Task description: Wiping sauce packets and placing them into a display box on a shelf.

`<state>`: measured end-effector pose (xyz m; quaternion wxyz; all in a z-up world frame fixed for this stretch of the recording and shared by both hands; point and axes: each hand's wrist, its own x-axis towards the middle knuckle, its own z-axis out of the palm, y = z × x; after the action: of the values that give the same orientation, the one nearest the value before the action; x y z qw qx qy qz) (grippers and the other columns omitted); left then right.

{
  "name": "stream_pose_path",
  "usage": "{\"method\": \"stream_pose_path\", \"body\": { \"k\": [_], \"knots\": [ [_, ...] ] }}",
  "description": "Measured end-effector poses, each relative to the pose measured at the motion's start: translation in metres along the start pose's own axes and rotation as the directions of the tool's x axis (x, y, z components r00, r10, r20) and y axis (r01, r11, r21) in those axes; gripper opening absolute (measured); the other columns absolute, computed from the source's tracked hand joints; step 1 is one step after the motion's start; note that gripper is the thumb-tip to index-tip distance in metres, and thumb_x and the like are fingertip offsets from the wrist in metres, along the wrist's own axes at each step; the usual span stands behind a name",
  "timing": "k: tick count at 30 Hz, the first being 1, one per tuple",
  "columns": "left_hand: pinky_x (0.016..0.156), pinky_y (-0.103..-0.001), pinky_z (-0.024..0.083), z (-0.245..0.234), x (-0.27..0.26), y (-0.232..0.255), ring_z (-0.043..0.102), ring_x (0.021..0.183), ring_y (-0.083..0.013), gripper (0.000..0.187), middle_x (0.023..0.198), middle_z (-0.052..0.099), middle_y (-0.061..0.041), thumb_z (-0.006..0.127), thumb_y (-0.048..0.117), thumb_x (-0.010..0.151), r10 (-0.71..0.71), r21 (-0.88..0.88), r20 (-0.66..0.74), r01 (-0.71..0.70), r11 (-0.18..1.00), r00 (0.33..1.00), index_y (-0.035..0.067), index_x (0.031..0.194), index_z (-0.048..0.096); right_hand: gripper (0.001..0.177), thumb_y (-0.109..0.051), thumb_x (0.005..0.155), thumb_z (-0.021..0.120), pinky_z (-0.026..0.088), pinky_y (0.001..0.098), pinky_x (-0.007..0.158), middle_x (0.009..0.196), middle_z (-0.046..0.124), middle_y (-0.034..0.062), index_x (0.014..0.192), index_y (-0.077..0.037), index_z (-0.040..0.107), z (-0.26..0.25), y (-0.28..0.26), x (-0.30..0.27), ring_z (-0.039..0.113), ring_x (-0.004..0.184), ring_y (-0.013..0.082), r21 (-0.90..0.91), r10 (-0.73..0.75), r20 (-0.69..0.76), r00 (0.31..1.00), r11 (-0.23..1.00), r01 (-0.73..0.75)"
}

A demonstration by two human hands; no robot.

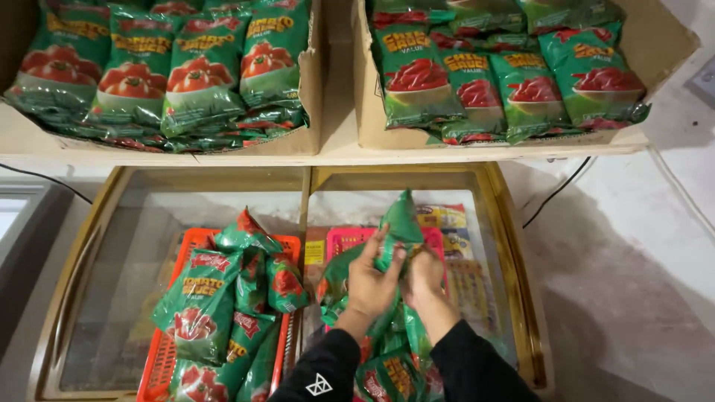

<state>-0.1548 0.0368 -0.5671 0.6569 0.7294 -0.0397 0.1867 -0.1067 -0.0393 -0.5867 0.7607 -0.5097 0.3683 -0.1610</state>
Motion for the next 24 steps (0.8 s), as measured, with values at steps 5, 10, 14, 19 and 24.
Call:
{"method": "stream_pose_path", "body": {
  "k": [5,10,14,19,24],
  "knots": [
    [0.120,-0.056,0.037,-0.003,0.020,0.002,0.073,0.110,-0.0350,0.021,0.111,0.078,-0.017,0.079,0.014,0.073,0.438,-0.024,0.232,-0.445,0.895,0.868,0.007,0.088,0.066,0.051,-0.053,0.087,0.066,0.060,0.0449,0.080,0.085,0.075,0.0172,0.099,-0.005,0.074,-0.044,0.043,0.118,0.073,0.080,0.0329,0.191,0.318,0.383,0.867,0.891,-0.411],
    [0.108,-0.047,0.050,-0.023,0.024,-0.007,0.072,0.116,-0.0323,0.024,0.118,0.078,-0.012,0.076,0.018,0.080,0.300,-0.019,0.114,-0.300,0.954,0.947,0.018,0.104,0.079,0.035,-0.018,0.094,0.062,0.055,0.0330,0.085,0.124,0.072,0.0105,0.126,-0.005,0.066,-0.054,0.020,0.065,0.069,0.096,0.0203,0.203,0.164,0.849,0.503,0.777,-0.596],
    [0.094,-0.041,0.050,-0.038,0.054,-0.060,0.068,0.104,-0.0307,0.038,0.103,0.074,-0.009,0.065,0.055,0.081,-0.292,0.235,-0.293,0.365,0.901,0.910,0.026,0.104,0.073,0.026,-0.024,0.097,0.060,0.047,0.0315,0.064,0.091,0.064,0.0070,0.110,-0.003,0.070,-0.075,0.023,0.075,0.057,0.070,0.0176,0.075,0.209,0.845,0.492,0.865,-0.497],
    [0.093,-0.048,0.061,-0.055,0.042,-0.019,0.077,0.094,-0.0319,0.078,0.102,0.079,-0.017,0.059,0.080,0.081,-0.703,-0.449,0.528,0.859,0.245,0.477,0.009,0.111,0.076,0.037,-0.030,0.102,0.058,0.036,0.0293,0.037,0.050,0.055,0.0023,0.088,-0.001,0.074,-0.048,0.006,0.056,0.042,0.037,0.0139,-0.116,0.265,0.860,0.436,0.934,-0.339],
    [0.104,-0.060,0.052,-0.049,0.044,-0.033,0.070,0.115,-0.0369,0.062,0.123,0.073,-0.020,0.077,0.049,0.090,-0.792,-0.494,0.400,0.837,0.237,0.461,0.002,0.128,0.066,0.039,-0.058,0.070,0.087,0.057,0.0368,0.069,0.072,0.077,-0.0010,0.086,-0.023,0.081,-0.037,-0.007,0.091,0.076,0.079,0.0216,-0.593,-0.138,0.275,0.951,0.755,0.281]
  ]
}}
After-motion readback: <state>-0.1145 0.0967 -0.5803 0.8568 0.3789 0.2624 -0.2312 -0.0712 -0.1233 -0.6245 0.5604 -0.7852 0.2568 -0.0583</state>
